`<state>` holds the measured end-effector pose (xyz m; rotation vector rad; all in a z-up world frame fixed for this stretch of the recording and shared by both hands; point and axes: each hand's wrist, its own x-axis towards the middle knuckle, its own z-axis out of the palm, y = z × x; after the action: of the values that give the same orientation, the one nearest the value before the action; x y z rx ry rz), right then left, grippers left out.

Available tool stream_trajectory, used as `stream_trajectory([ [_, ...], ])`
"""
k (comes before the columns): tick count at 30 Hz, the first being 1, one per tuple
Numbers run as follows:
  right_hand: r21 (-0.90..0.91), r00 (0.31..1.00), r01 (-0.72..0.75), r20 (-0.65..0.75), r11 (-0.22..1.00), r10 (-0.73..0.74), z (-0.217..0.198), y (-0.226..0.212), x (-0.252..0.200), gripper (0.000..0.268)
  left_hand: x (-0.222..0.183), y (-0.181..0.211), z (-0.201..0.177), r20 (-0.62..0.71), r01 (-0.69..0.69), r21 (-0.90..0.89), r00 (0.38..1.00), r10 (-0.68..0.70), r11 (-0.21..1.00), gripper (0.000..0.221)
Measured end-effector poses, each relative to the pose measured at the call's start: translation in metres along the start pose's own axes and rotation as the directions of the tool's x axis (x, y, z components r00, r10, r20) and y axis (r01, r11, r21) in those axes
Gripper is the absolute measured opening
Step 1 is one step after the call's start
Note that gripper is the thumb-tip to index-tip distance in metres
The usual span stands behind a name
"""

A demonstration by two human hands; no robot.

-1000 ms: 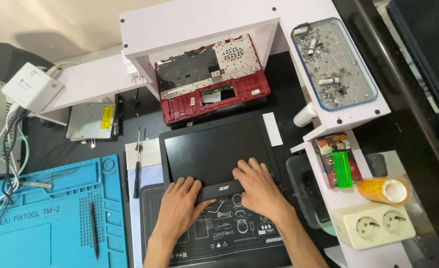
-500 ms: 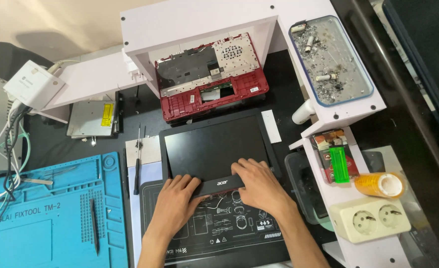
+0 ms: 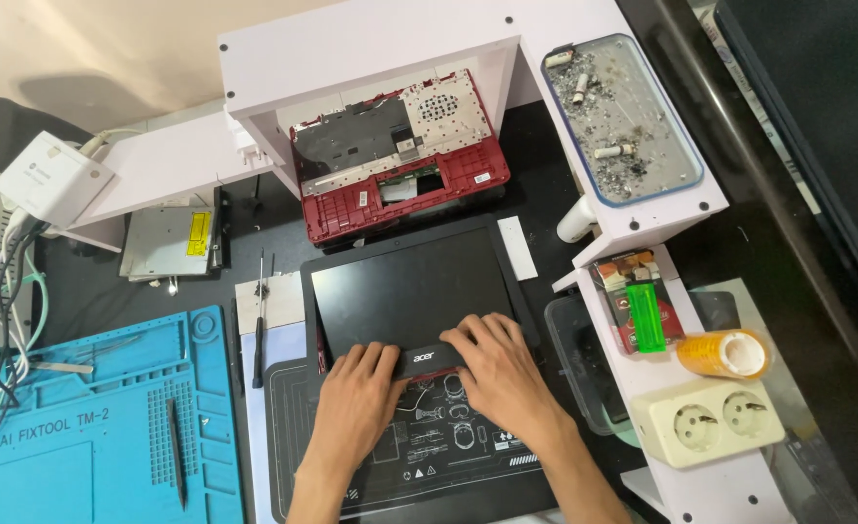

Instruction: The person disassembles a red Acer laptop at a repair bench. They lift off the keyboard/palm-rest cover, set it aside, reposition the laptop base, then use a screwdriver to unscrew components around the exposed screen and chassis, handling the display panel and small screws.

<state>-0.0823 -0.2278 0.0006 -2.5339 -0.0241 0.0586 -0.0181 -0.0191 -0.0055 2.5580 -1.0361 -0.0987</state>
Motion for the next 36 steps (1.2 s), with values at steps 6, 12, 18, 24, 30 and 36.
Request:
stream_trajectory([
  [6,0.062,0.873,0.363,-0.37,0.93,-0.317,0.031,-0.007,-0.033,0.033,0.006,-0.001,-0.003,0.057,0.032,0.052,0.998,-0.035,0.998,0.027],
  [12,0.197,0.896,0.36,-0.344,0.912,-0.28,0.05,-0.002,-0.041,0.027,0.008,0.002,-0.007,0.036,0.028,0.034,0.999,-0.029,0.999,0.026],
  [18,0.265,0.903,0.359,-0.342,0.895,-0.261,0.075,0.009,-0.052,0.024,0.009,0.002,-0.007,0.046,0.069,0.016,0.996,-0.07,0.997,0.019],
  [24,0.16,0.97,0.122,-0.227,0.98,-0.084,0.064,0.013,-0.018,0.057,0.008,0.002,-0.003,0.088,0.112,0.015,0.99,-0.113,0.994,0.022],
  [30,-0.017,0.989,0.021,-0.145,1.0,-0.023,0.045,0.0,0.008,0.072,0.022,0.024,-0.009,0.051,0.073,-0.073,0.996,-0.069,0.995,0.037],
  [36,-0.041,0.96,0.007,-0.28,0.999,-0.018,0.047,0.007,0.024,0.083,0.036,0.04,-0.017,0.097,0.103,-0.104,0.991,-0.093,0.989,0.047],
])
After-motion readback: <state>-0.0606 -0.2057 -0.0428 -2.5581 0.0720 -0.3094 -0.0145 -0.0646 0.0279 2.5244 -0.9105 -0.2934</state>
